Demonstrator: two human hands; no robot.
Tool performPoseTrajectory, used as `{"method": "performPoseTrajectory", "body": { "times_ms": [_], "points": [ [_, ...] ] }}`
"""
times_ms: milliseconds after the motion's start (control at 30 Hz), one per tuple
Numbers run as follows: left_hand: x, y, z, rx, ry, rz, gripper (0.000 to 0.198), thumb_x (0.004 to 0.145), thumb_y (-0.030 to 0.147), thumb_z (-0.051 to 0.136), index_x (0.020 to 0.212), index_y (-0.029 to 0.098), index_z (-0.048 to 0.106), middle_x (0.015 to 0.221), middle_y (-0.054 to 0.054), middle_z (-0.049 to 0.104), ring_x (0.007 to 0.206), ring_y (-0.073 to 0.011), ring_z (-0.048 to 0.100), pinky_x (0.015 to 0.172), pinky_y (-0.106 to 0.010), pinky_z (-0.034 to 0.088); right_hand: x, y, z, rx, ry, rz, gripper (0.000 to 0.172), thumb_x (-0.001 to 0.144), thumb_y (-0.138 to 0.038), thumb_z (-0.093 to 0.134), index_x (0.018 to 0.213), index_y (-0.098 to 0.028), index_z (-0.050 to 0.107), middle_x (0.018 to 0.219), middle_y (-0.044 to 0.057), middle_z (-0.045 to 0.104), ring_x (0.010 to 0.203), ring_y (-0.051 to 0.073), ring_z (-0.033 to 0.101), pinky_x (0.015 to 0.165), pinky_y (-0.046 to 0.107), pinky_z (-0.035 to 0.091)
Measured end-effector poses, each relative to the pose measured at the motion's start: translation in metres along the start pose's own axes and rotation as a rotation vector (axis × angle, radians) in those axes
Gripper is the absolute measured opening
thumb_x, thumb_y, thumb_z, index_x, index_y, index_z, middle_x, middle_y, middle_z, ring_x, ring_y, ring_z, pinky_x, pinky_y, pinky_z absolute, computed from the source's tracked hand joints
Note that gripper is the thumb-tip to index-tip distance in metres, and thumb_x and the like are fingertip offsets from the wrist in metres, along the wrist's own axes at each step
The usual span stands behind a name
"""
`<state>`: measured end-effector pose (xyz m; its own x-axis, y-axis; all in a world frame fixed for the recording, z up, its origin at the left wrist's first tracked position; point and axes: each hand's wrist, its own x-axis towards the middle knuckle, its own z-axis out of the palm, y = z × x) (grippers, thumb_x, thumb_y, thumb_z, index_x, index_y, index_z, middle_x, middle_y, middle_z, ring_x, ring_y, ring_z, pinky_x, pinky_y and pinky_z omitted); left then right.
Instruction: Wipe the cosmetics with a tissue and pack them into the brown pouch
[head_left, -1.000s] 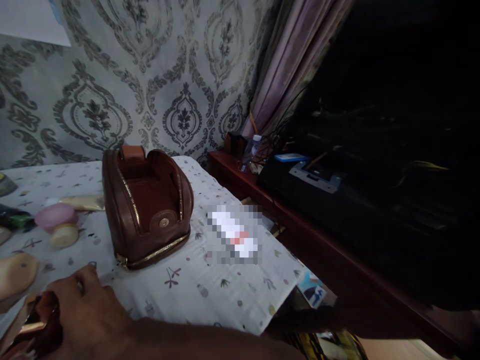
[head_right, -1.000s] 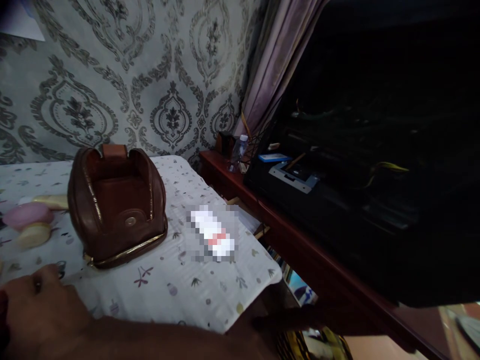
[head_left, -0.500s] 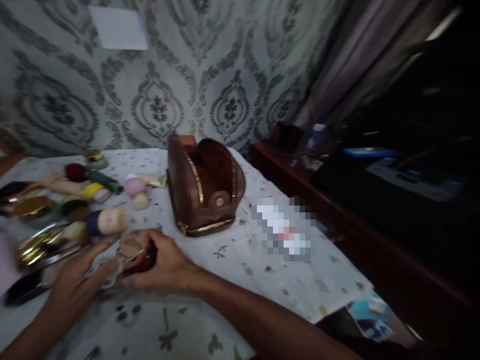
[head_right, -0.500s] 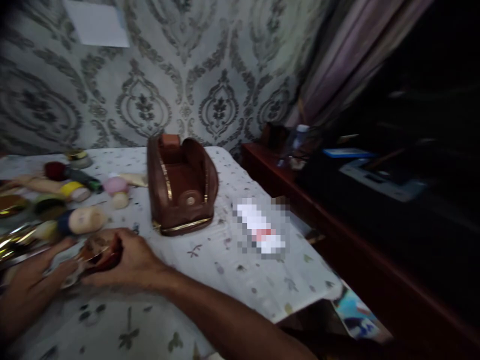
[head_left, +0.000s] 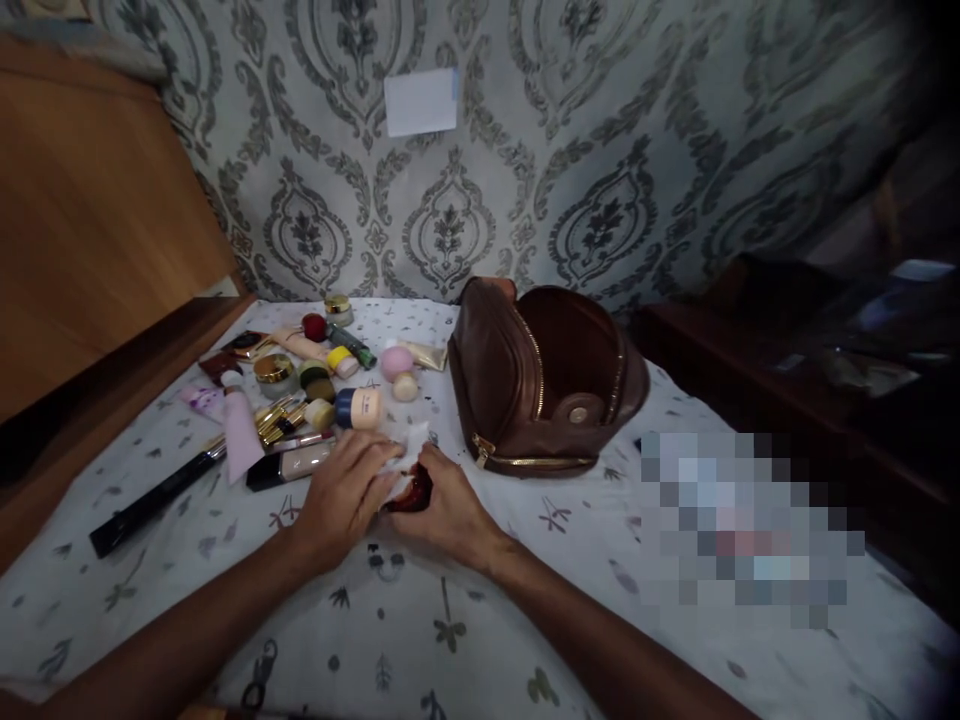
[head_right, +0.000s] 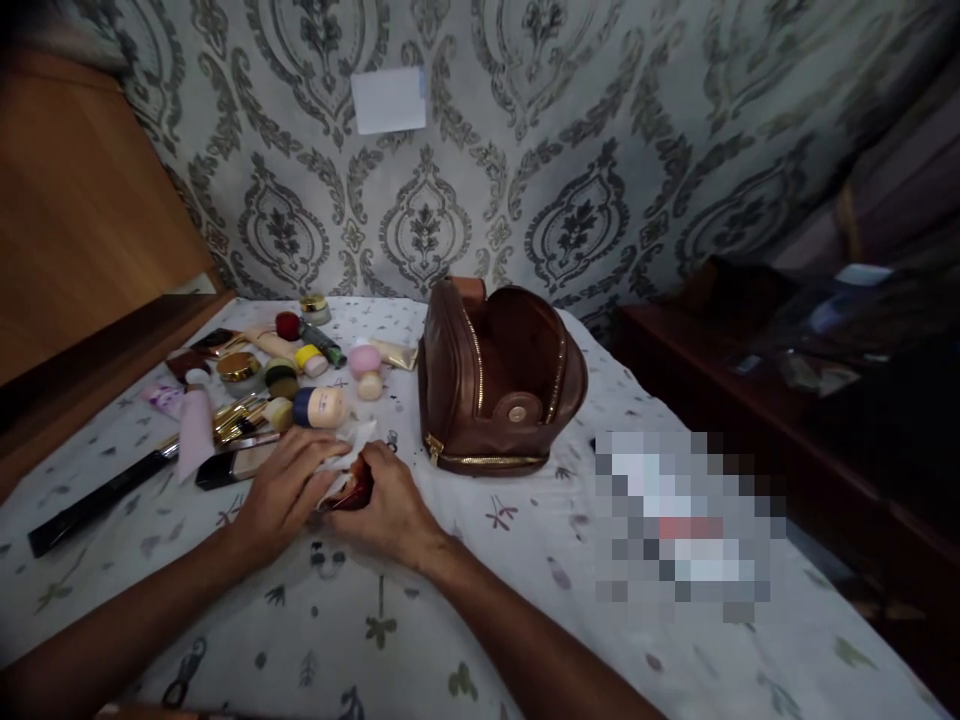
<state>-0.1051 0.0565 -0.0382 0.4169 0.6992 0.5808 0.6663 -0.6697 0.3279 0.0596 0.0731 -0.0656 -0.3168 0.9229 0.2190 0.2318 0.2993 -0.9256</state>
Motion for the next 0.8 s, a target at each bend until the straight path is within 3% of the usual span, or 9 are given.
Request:
{"method": "performPoseTrajectory", "body": {
  "times_ms": [167,233,367,567,667,800],
  "points": [
    [0.001,0.003,0.0,0.079,0.054,0.288,0.028,0.098,0.018,0.046,0.123,0.013,0.058,0.109,-0.013,0.063,0.104,-0.0233,0.054,0.09,-0.038,0.048,0.004,0.006,0.0,0.483,-0.08,0.018,0.047,0.057,-0.019,0.075,0.101,-0.02,0.059,0.097,0.001,0.066,0.088,0.019,0.06,0.081,0.031,0.049],
    [0.002,0.0,-0.001,0.094,0.052,0.275,0.029,0.098,0.019,0.048,0.125,0.012,0.057,0.11,-0.013,0.062,0.104,-0.0233,0.053,0.09,-0.037,0.049,0.006,0.005,-0.002,0.569,-0.074,0.075,0.049,0.053,-0.015,0.077,0.097,-0.02,0.059,0.091,-0.001,0.065,0.083,0.017,0.059,0.076,0.029,0.048],
    [0.0,-0.009,0.0,0.049,0.05,0.118,0.034,0.098,0.022,0.048,0.132,0.016,0.053,0.112,-0.011,0.06,0.105,-0.0225,0.055,0.09,-0.037,0.05,0.005,-0.001,-0.007,0.675,-0.058,0.185,0.039,0.051,-0.01,0.08,0.082,-0.019,0.057,0.071,-0.007,0.056,0.065,0.01,0.051,0.061,0.021,0.043],
    [-0.004,-0.01,0.005,-0.056,0.06,-0.029,0.045,0.1,0.022,0.043,0.145,0.022,0.04,0.123,-0.011,0.055,0.117,-0.0217,0.054,0.1,-0.037,0.047,0.002,-0.008,-0.009,0.979,-0.156,0.343,0.04,0.06,-0.03,0.089,0.087,-0.017,0.062,0.074,-0.004,0.062,0.061,0.009,0.056,0.055,0.02,0.047],
    [-0.004,-0.009,0.004,-0.055,0.077,-0.011,0.048,0.101,0.022,0.041,0.149,0.024,0.035,0.125,-0.011,0.054,0.116,-0.0228,0.052,0.101,-0.04,0.046,0.002,-0.01,-0.008,1.127,-0.159,0.428,0.039,0.068,-0.043,0.086,0.087,-0.016,0.065,0.075,-0.001,0.066,0.063,0.01,0.059,0.058,0.022,0.05],
    [-0.002,-0.01,0.002,-0.021,0.045,0.109,0.06,0.099,0.039,0.045,0.153,0.022,0.027,0.127,-0.015,0.053,0.118,-0.0277,0.05,0.1,-0.045,0.046,0.001,-0.01,-0.006,1.23,-0.097,0.468,0.037,0.066,-0.041,0.087,0.084,-0.016,0.067,0.076,0.0,0.069,0.063,0.01,0.059,0.053,0.019,0.047]
  ]
}}
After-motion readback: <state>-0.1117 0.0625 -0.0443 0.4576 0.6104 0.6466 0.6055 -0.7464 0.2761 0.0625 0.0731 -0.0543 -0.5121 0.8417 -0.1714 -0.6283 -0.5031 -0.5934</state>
